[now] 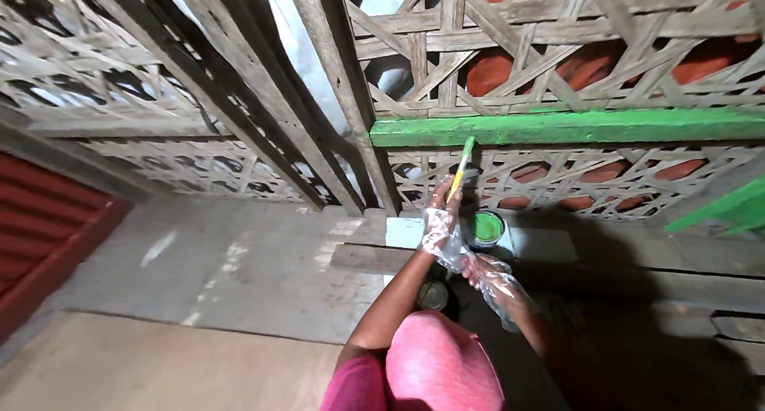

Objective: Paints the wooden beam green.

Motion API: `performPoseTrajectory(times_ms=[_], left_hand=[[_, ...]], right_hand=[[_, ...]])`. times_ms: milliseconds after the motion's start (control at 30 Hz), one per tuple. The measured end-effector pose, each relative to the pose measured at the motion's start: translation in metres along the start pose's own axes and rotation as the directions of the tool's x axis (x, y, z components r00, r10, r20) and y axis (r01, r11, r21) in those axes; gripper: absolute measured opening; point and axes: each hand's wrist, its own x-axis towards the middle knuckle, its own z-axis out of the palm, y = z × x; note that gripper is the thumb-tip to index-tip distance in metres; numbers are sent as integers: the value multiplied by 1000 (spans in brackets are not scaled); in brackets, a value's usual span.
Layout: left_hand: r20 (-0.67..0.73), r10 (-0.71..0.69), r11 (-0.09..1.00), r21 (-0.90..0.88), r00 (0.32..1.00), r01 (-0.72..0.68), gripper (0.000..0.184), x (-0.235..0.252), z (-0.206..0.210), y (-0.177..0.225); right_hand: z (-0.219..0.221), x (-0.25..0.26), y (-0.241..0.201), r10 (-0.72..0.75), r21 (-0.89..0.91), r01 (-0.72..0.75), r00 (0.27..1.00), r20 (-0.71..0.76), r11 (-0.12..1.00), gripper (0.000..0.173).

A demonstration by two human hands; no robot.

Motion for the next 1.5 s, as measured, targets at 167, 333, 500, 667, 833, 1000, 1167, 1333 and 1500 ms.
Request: performPoseTrajectory(times_ms=[167,333,500,667,833,1000,1167,1333,1500], left_hand=[[-154,-165,986,7,974,169,45,11,-73,-11],[-375,-158,986,-101,913,129,45,0,-121,-17],[-452,-130,984,-170,883,58,40,-17,-112,-17],[-521,-136,984,-170,843,54,46,-9,-79,-22],[-422,-72,997,-49,904,56,50,11,-31,-6],[-138,-114,992,-77,984,104,48,-4,18,12],[71,-84,989,-115,994,92,40,-14,32,0],[61,-5,958,286,998,-12,45,7,-28,-2],[-195,173,909,408,965,-81,46,12,-95,-12]], right_hand=[[-1,3,0,33,-31,-34,999,-27,999,31],[-2,2,2,21,-21,-22,1000,-21,1000,30],[2,6,2,47,-36,-47,999,-15,998,31],[9,5,0,38,-72,-39,999,-12,997,32],[8,2,5,26,-38,-25,999,24,999,30],[7,-4,5,36,-20,-36,999,-25,999,24],[9,-15,-10,8,-7,-9,997,-83,1000,21],[-6,-3,2,36,1,-36,999,-39,999,27],[-10,-2,5,41,-15,-41,998,-53,999,27]])
